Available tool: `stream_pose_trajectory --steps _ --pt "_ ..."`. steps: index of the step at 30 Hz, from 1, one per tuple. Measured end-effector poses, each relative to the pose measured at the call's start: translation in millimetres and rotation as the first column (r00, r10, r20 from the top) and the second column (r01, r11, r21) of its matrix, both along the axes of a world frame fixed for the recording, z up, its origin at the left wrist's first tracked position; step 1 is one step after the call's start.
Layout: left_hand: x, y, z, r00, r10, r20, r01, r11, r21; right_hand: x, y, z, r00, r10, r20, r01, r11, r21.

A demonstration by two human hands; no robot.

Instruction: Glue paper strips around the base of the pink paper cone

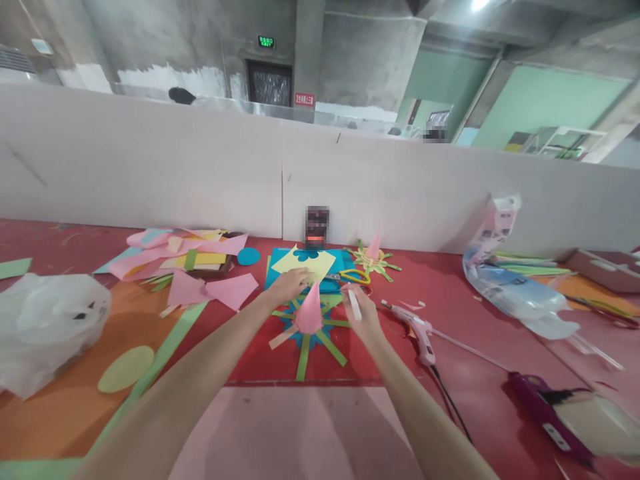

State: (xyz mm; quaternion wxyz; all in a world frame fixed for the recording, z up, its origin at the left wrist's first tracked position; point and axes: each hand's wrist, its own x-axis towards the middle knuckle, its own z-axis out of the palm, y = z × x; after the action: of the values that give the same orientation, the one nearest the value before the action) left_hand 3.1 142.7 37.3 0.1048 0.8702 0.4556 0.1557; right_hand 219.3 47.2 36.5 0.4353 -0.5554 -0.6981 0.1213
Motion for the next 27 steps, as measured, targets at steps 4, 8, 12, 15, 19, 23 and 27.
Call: stream_pose_trajectory --steps 4,8,12,15,19,23,27 --pt "-1.2 -0.4 -9.8 0.999 0.023 -0.034 -0.024 0.999 -0.028 -6.2 49.0 16.0 0.976 0.027 0.215 -0.006 0.995 -0.096" --pt "-4.4 -1.8 -6.5 0.999 0.027 -0.032 -0.028 0.999 -0.046 -12.9 103.9 22.1 0.962 -0.081 0.261 0.124 0.98 -0.153" --pt "-5.1 0.7 0.9 0.999 0.042 -0.003 -0.042 0.998 -0.055 -11.7 153.2 19.6 0.966 -0.165 0.198 0.225 0.913 -0.341" --pt "-4.5 7.7 2.7 0.997 0.068 0.027 -0.066 0.996 -0.066 -7.0 173.7 16.7 0.976 -0.157 0.15 0.205 0.895 -0.396" --pt "-5.5 17.6 3.3 0.99 0.113 0.086 -0.1 0.984 -0.15 2.7 183.3 14.4 0.976 -0.214 0.028 0.21 0.909 -0.361" --pt "-8.2 23.4 4.4 0.965 0.237 0.111 -0.213 0.958 -0.191 15.7 182.4 11.1 0.981 -0.181 -0.076 0.149 0.938 -0.314" --pt "-13.6 25.3 4.5 0.905 0.384 0.185 -0.354 0.918 -0.177 24.1 168.5 13.1 0.994 -0.057 0.093 0.082 0.954 -0.287"
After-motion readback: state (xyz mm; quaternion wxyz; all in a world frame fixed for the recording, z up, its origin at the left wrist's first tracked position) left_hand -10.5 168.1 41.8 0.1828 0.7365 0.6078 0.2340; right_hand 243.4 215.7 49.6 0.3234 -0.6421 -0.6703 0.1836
